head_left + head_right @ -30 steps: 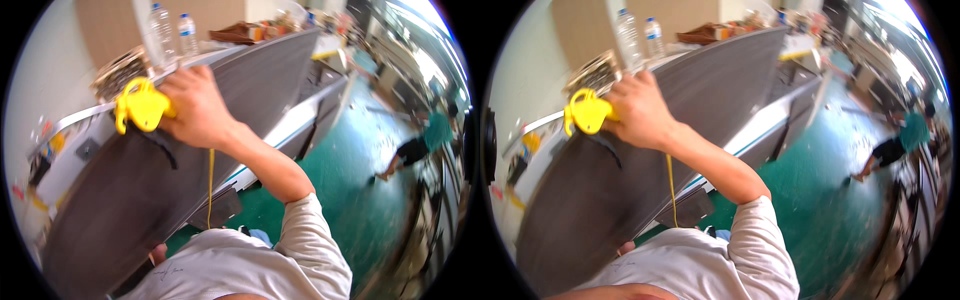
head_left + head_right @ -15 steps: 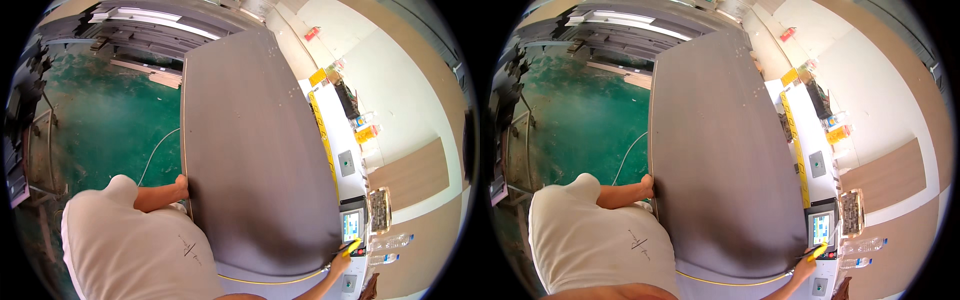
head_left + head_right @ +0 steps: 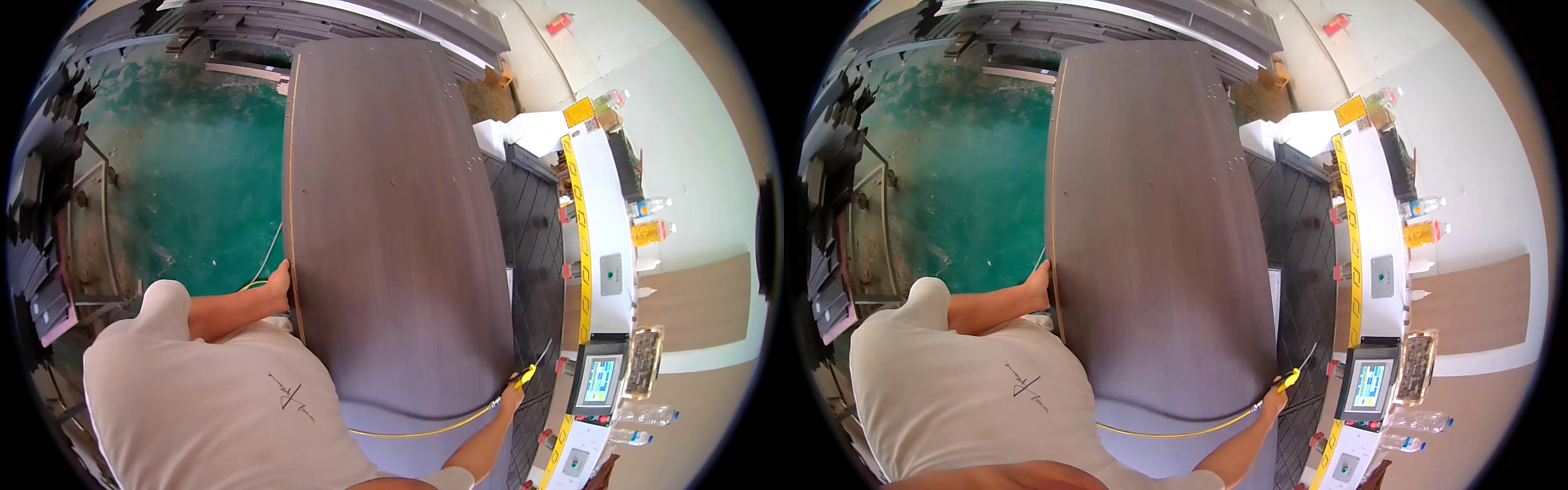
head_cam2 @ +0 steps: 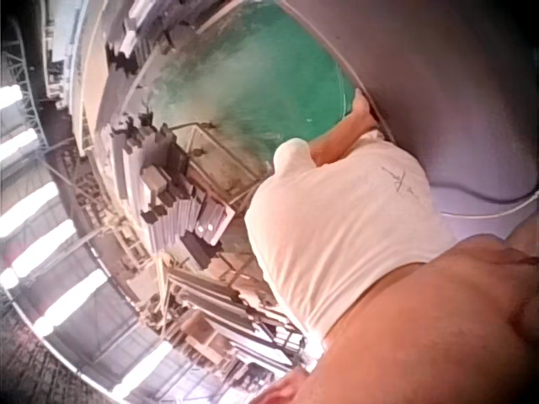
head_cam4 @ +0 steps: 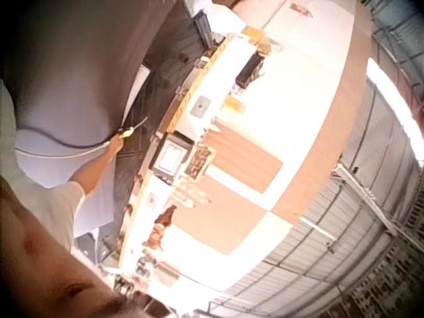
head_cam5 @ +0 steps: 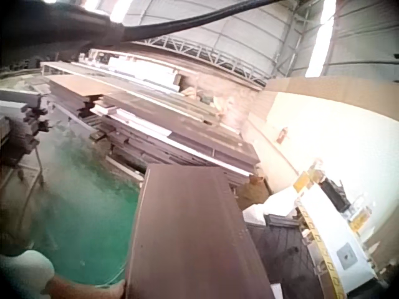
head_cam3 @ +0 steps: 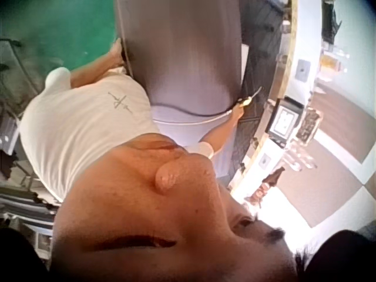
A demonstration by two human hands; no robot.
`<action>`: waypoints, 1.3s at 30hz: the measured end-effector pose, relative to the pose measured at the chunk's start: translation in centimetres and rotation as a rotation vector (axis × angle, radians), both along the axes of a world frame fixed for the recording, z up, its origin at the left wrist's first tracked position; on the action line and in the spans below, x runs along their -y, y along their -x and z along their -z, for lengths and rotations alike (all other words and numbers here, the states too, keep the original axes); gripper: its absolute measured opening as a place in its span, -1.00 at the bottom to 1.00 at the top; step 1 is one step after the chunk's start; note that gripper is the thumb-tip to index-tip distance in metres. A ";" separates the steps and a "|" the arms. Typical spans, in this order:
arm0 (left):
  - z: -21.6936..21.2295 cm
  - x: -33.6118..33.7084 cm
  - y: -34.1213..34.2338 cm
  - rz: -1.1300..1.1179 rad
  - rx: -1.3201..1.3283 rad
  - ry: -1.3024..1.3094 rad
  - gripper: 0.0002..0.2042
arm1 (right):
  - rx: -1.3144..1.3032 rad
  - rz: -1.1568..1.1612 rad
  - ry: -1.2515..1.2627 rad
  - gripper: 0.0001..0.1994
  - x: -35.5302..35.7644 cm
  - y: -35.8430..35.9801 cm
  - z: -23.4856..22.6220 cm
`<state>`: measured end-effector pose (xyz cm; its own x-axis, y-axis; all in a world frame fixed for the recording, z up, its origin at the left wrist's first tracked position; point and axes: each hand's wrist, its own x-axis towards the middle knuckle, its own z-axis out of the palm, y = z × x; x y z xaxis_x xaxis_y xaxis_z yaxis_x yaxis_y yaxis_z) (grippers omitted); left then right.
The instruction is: The person carries a large wooden panel and places it on a machine, then uses a yellow air blow gun to remove dust from both sides of the panel.
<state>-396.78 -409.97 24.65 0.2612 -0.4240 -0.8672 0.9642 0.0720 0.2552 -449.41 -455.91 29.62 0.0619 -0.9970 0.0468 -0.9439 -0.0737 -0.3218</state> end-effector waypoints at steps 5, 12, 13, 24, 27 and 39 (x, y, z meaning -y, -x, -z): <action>-5.0 0.5 -1.3 0.034 0.061 -0.138 -0.43 | 0.140 -0.047 -0.111 -0.55 0.1 -1.8 3.4; 10.1 -4.4 -1.6 0.109 0.064 -0.080 -0.47 | -0.159 0.066 -0.255 -0.34 1.7 -0.7 6.9; 10.7 -5.3 -1.6 0.117 0.059 -0.077 -0.47 | -0.151 0.079 -0.274 -0.34 1.9 -0.3 7.3; 6.0 -0.4 3.1 0.322 0.091 -0.188 -0.38 | -0.037 0.178 -0.369 -0.33 3.3 4.0 11.1; 3.1 1.5 6.0 0.310 0.097 -0.269 -0.38 | 0.012 0.184 -0.349 -0.36 3.2 5.5 10.9; -3.9 15.4 12.9 0.743 0.229 -0.201 -0.63 | 0.178 -0.027 -0.107 -0.65 -8.7 11.6 4.9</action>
